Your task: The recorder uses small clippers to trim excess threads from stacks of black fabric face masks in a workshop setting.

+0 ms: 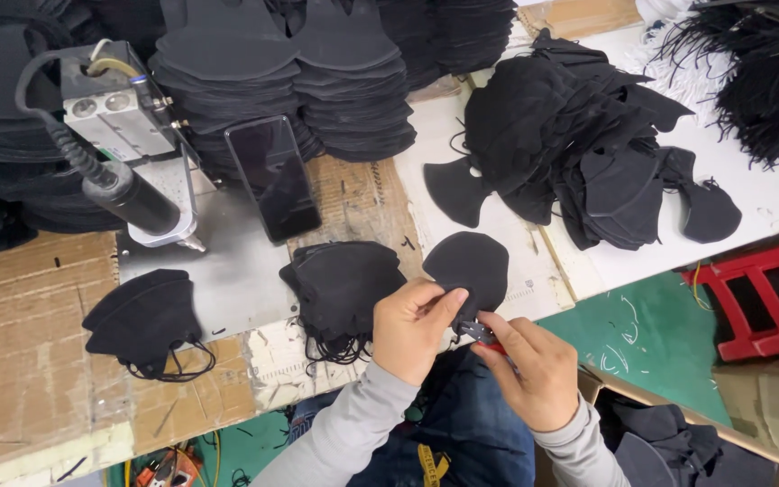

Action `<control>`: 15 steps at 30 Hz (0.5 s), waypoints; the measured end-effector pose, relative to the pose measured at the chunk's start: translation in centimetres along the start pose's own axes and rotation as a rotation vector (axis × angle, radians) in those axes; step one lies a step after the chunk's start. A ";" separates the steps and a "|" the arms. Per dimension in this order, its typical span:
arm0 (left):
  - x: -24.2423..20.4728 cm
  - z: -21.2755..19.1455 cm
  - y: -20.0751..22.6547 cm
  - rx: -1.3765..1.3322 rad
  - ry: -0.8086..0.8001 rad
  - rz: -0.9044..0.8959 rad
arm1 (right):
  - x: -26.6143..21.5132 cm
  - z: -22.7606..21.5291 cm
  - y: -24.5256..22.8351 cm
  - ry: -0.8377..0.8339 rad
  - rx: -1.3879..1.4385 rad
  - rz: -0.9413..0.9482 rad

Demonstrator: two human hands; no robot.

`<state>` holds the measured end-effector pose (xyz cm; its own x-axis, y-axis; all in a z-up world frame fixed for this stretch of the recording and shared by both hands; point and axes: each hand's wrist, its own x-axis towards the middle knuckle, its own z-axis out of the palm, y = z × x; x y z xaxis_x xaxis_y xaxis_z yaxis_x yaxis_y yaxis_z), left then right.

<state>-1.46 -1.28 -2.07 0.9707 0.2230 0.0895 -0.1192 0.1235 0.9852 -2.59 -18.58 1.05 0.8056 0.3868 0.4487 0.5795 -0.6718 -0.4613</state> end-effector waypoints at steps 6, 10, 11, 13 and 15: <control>-0.2 0.0 0.2 0.021 0.013 -0.018 | 0.1 0.2 -0.2 0.013 0.011 -0.005; -0.4 0.1 0.8 0.075 0.011 0.057 | 0.0 0.3 0.0 0.028 -0.002 -0.047; -0.6 -0.1 0.9 0.075 0.012 0.057 | -0.3 0.2 0.3 0.028 -0.002 -0.047; -0.9 -0.6 1.0 0.210 0.006 0.125 | -1.0 -0.2 1.0 -0.098 0.113 -0.077; -1.0 -2.7 1.1 0.176 0.058 0.004 | -1.9 -0.1 2.7 -0.132 0.202 -0.045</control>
